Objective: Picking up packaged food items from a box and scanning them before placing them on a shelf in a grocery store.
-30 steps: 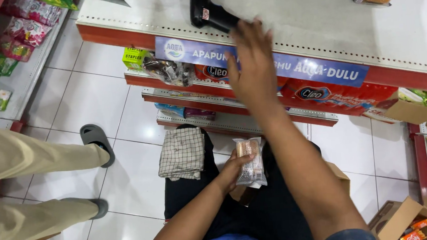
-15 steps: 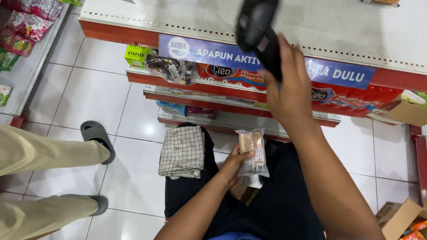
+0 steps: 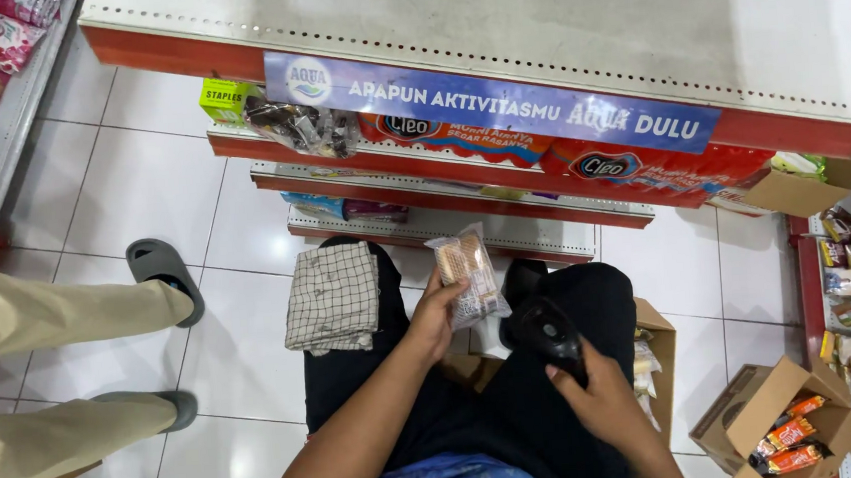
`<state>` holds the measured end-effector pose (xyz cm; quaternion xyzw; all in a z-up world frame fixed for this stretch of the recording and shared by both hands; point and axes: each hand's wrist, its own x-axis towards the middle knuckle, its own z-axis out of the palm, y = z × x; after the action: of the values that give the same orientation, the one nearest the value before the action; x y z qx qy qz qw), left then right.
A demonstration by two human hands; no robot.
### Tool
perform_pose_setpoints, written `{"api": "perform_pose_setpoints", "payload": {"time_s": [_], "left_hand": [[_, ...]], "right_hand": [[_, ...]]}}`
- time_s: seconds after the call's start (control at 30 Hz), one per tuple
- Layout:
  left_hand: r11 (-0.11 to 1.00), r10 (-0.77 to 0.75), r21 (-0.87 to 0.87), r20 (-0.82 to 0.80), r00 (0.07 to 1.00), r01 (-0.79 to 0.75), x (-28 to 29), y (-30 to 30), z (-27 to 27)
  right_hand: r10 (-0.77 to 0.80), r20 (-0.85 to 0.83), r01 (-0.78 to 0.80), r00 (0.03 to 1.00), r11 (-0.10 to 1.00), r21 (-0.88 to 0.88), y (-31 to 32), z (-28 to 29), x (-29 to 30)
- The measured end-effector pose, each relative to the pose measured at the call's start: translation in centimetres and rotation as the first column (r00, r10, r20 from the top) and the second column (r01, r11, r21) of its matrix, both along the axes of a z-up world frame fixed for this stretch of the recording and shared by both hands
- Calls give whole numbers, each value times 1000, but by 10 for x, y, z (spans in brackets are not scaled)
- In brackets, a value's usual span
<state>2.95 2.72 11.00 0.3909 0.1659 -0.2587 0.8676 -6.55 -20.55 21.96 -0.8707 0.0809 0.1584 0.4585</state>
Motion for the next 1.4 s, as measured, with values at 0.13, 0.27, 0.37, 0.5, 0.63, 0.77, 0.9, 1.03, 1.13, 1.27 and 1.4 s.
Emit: {"api": "perform_pose_setpoints", "payload": {"time_s": [0.13, 0.27, 0.37, 0.5, 0.63, 0.77, 0.9, 1.03, 1.13, 1.27, 1.4], "left_hand": [[990, 124, -67, 34, 992, -122, 1, -1, -13], [971, 223, -86, 17, 975, -221, 0, 2, -9], [972, 233, -36, -22, 972, -234, -1, 4, -2], [964, 242, -103, -27, 970, -243, -2, 6, -12], [958, 243, -155, -3, 970, -240, -3, 6, -21], [968, 210, -139, -8, 978, -210, -4, 6, -9], [976, 186, -116, -2, 982, -185, -3, 5, -10], [982, 174, -80, 6, 985, -173, -3, 5, -8], [985, 172, -35, 49, 984, -171, -4, 2, -6], [989, 142, 33, 60, 988, -145, -2, -2, 4], [993, 31, 110, 109, 994, -43, -2, -4, 9]], "right_hand": [[-66, -177, 87, 982, 990, 111, 21, -15, -11], [-240, -387, 429, 890, 727, 536, 43, -12, -17], [-288, -512, 586, 809, 472, 659, 56, -7, -17], [-313, -507, 595, 803, 410, 691, 65, -6, -13], [-323, -493, 589, 808, 392, 707, 70, -6, -10], [-306, -478, 567, 823, 395, 723, 72, -8, -8], [-310, -474, 566, 824, 417, 711, 73, -3, -6], [-334, -409, 527, 849, 488, 696, 71, -2, 0], [-343, -316, 463, 884, 553, 693, 64, -12, 8], [-237, -4, 176, 971, 708, 683, 40, -34, 26], [-57, 309, -81, 950, 906, 415, 52, 35, 60]]}}
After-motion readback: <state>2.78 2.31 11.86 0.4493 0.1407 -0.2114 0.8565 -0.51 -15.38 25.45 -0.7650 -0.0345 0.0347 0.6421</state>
